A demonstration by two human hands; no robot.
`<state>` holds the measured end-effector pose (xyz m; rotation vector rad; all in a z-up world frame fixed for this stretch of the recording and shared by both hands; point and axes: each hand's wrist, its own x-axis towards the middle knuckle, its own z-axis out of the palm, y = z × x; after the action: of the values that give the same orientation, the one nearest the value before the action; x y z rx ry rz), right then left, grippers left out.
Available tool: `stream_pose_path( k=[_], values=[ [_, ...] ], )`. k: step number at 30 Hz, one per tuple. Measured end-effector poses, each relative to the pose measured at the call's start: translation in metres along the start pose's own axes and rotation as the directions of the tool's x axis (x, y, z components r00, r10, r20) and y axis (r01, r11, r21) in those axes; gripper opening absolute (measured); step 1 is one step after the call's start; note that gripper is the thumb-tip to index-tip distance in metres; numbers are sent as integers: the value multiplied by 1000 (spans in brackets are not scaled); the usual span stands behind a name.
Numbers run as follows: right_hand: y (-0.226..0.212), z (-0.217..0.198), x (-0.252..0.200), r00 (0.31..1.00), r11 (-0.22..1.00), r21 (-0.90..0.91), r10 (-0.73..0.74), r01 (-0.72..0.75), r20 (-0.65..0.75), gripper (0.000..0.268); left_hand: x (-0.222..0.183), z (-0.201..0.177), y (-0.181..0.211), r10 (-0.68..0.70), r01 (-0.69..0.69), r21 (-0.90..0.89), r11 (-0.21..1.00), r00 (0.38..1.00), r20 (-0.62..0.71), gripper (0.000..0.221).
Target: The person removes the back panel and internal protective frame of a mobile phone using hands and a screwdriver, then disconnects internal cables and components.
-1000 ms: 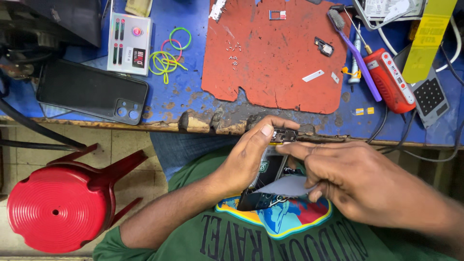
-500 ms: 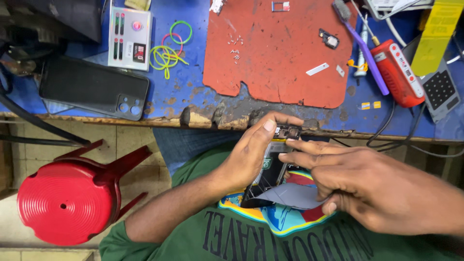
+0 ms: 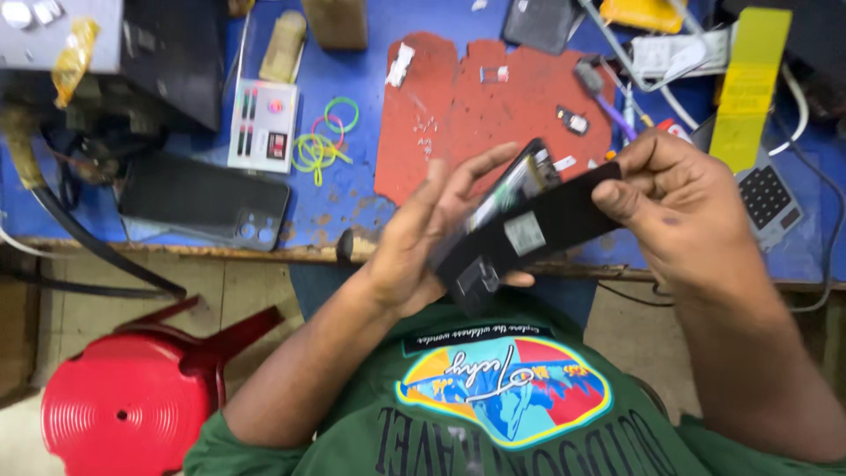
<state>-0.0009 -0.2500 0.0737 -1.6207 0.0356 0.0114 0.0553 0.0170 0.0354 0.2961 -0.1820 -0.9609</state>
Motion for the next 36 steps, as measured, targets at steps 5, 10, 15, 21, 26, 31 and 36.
stream_pose_path(
  k=[5, 10, 15, 21, 26, 31, 36],
  values=[
    [19, 18, 13, 982, 905, 399, -88, 149, -168, 13, 3, 2, 4, 240, -218, 213, 953, 967, -88, 70],
    [3, 27, 28, 995, 989, -138, -60, 49, -74, 27, 17, -8, 2, 384, -320, 382, 867, 917, -104, 65],
    [-20, 46, 30, 993, 773, -624, -110, 113, 43, 22, 24, -16, -5, 358, -281, 549, 787, 933, -36, 65],
    [-30, 63, 31, 972, 707, -668, -198, 232, 129, 17, 20, -29, -3, 359, -294, 524, 799, 933, -25, 69],
    [-27, 63, 29, 912, 652, -641, -340, 406, 231, 18, 20, -34, 2, 341, -264, 486, 833, 937, -74, 71],
    [-23, 57, 26, 925, 671, -637, -287, 380, 249, 18, 23, -37, 5, 320, -241, 427, 871, 940, -121, 64],
    [-19, 57, 23, 942, 676, -660, -284, 328, 178, 17, 22, -35, 3, 294, -253, 387, 887, 954, -49, 64]
  ],
)
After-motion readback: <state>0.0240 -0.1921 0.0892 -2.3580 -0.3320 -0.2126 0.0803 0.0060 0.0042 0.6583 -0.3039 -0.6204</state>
